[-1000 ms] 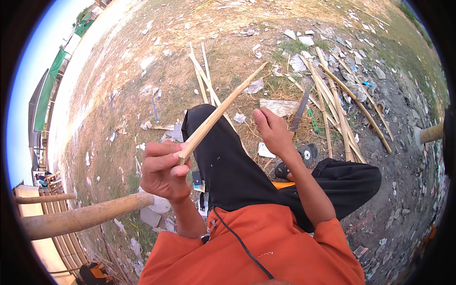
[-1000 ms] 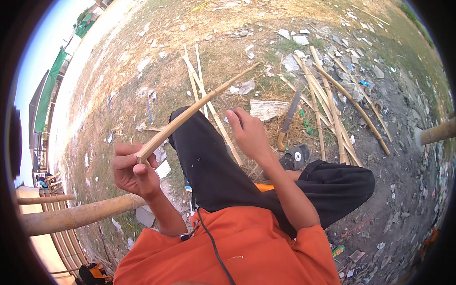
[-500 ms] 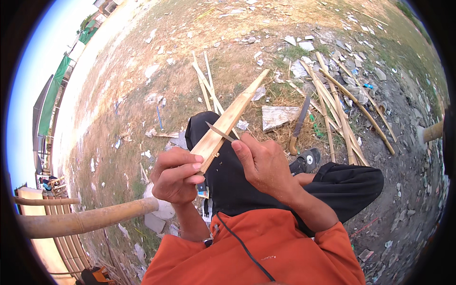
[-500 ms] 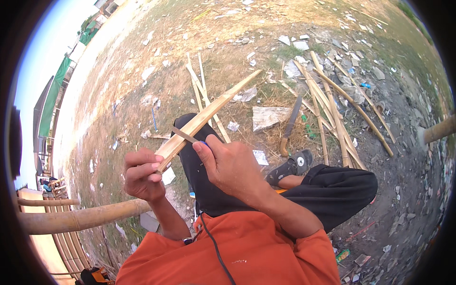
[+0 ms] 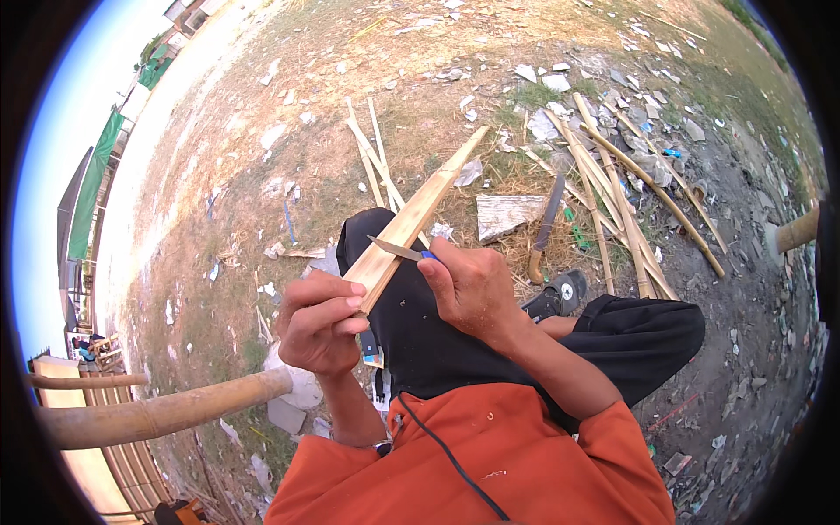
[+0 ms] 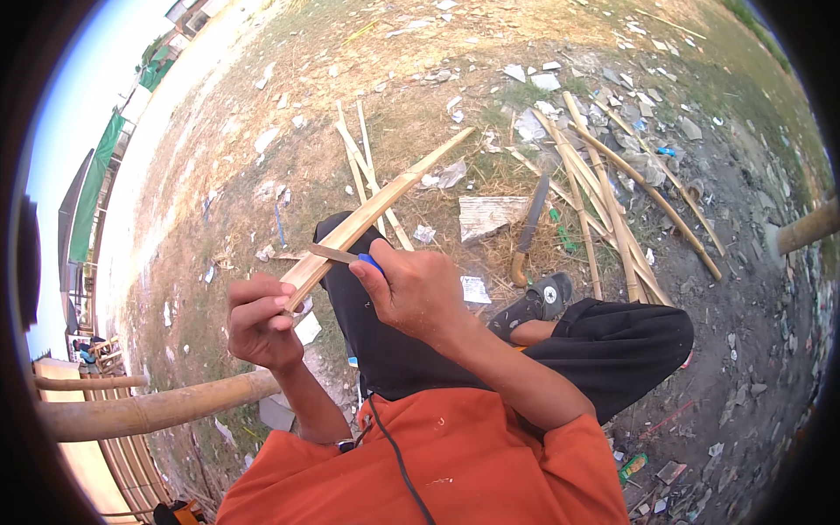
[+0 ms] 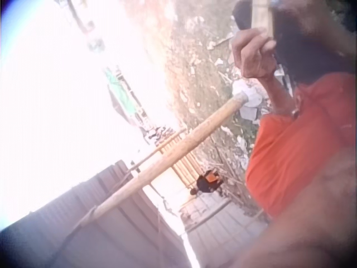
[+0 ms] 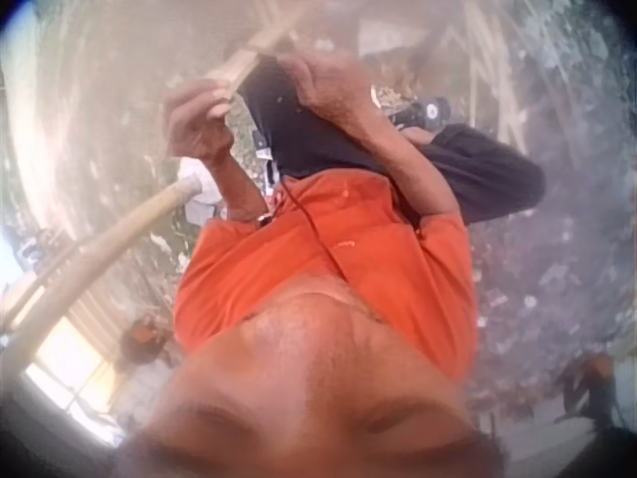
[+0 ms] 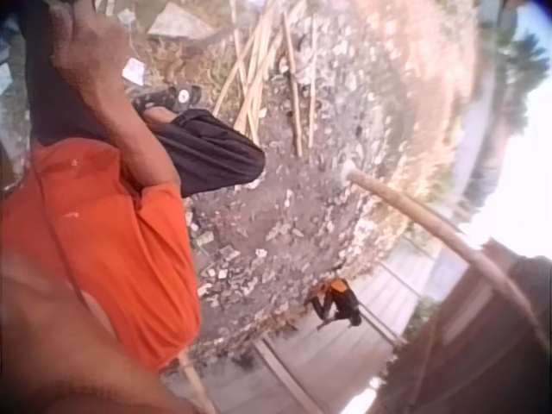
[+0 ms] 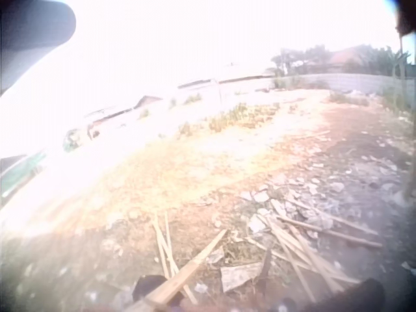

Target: The person sits on a small stool and uses a knife to sharpen a long piece of bamboo into a pointed tip. They hold the bamboo with their left hand and carefully shave the wood with the knife in their right hand, rotating the piece to shape it.

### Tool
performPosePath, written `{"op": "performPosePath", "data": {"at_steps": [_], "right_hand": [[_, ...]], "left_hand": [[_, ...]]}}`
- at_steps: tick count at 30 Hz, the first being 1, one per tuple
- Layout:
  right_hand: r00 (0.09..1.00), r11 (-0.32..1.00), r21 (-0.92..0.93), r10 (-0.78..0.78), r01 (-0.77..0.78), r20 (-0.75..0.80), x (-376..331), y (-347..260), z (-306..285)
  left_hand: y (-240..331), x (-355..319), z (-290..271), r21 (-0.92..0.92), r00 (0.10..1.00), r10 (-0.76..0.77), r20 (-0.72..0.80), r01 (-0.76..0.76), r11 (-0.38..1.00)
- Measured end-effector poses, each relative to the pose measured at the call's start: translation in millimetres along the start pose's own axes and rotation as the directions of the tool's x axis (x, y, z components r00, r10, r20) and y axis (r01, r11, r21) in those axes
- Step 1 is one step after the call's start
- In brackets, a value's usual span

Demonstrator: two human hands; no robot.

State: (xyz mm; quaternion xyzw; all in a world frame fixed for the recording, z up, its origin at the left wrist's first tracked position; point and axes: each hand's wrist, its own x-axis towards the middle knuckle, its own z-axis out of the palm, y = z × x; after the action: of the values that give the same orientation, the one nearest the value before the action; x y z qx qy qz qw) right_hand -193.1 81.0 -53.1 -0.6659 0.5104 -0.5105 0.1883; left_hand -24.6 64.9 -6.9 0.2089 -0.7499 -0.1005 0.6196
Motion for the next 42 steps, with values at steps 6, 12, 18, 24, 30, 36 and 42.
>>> {"op": "performPosePath", "data": {"at_steps": [6,12,18,24,30,36,42], "right_hand": [[0.993,0.994,0.070,0.076,-0.083,0.091,-2,-13,-9],[0.979,0.961,0.247,0.075,-0.122,0.190,-16,-39,-39],[0.968,0.950,0.266,0.104,-0.165,0.227,-32,-54,-38],[0.999,0.991,0.136,0.013,-0.018,0.035,-38,-37,-19],[0.980,0.992,-0.064,-0.121,0.112,-0.156,-28,6,4],[0.996,0.910,0.404,0.090,-0.090,0.019,-25,2,-5],[0.936,0.585,0.732,0.258,-0.350,0.241,-25,-23,-35]], "left_hand": [[7,5,-11,0.129,0.996,-0.053,0.065,0.044,0.991],[8,-1,-3,-0.091,0.991,-0.124,0.050,0.128,0.988],[17,-1,17,-0.211,0.962,-0.262,-0.076,0.241,0.947],[9,-4,22,-0.212,0.977,-0.207,-0.051,0.192,0.958],[-3,-9,40,-0.224,0.963,-0.254,-0.086,0.230,0.947],[-1,-2,41,-0.190,0.967,-0.250,-0.040,0.238,0.952],[0,-4,22,0.176,0.996,-0.043,-0.077,0.056,0.983]]}}
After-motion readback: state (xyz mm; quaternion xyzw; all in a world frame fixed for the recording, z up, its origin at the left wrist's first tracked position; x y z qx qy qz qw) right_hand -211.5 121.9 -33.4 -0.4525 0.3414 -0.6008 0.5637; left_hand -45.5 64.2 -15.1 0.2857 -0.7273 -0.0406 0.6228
